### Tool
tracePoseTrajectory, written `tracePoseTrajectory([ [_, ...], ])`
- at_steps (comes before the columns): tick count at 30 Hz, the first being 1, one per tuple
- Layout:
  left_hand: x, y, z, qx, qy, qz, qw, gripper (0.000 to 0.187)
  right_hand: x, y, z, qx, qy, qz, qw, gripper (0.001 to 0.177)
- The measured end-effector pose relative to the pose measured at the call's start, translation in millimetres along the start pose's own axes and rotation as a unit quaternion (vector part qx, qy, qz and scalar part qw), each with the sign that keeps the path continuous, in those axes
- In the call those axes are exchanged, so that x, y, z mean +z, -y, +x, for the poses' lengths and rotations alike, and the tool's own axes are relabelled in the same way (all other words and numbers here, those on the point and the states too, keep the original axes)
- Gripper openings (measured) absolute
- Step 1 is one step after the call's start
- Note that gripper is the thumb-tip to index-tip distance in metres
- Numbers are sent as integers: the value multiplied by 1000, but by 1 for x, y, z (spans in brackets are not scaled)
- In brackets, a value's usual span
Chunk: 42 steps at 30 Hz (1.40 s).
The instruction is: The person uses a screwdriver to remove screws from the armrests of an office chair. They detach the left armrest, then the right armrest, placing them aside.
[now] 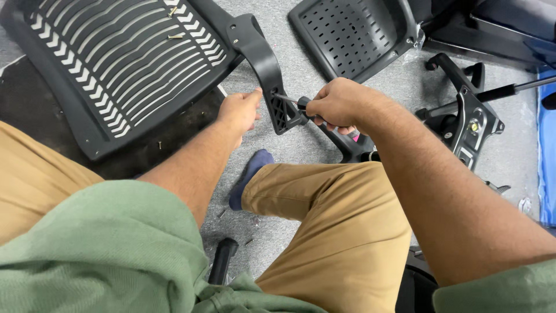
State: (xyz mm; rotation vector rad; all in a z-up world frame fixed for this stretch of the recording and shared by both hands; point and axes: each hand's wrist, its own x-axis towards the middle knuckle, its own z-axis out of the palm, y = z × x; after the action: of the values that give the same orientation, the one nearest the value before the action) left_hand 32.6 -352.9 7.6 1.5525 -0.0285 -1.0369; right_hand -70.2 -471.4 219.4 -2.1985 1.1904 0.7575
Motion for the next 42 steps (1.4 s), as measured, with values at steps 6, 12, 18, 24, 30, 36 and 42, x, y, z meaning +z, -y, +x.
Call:
tracePoseTrajectory([
  [6, 7, -29, 14, -43, 4, -2, 999, 47, -5, -2, -3, 17, 3, -17, 1000, 27],
  [12, 7, -48, 13, 8, -3, -115, 993, 49, -1, -11, -2, 23, 12, 14, 1000, 26],
  [18, 7, -67, 13, -37, 6, -162, 986, 48, 2, -12, -5, 56, 20, -1, 998, 25],
  [24, 0, -57, 13, -11, 46, -174, 984, 45, 2, -3, -17, 52, 19, 2, 998, 24],
  [30, -11, -27, -6, 3, 58, -185, 981, 41, 8, 6, -27, 4, 83, 25, 996, 27],
  [36, -27, -4, -37, -10, 57, -136, 989, 40, 10, 15, -41, 8, 115, 13, 993, 27],
  [42, -36, 19, -61, -10, 39, -103, 994, 40, 16, 22, -59, -2, 120, -32, 992, 26],
])
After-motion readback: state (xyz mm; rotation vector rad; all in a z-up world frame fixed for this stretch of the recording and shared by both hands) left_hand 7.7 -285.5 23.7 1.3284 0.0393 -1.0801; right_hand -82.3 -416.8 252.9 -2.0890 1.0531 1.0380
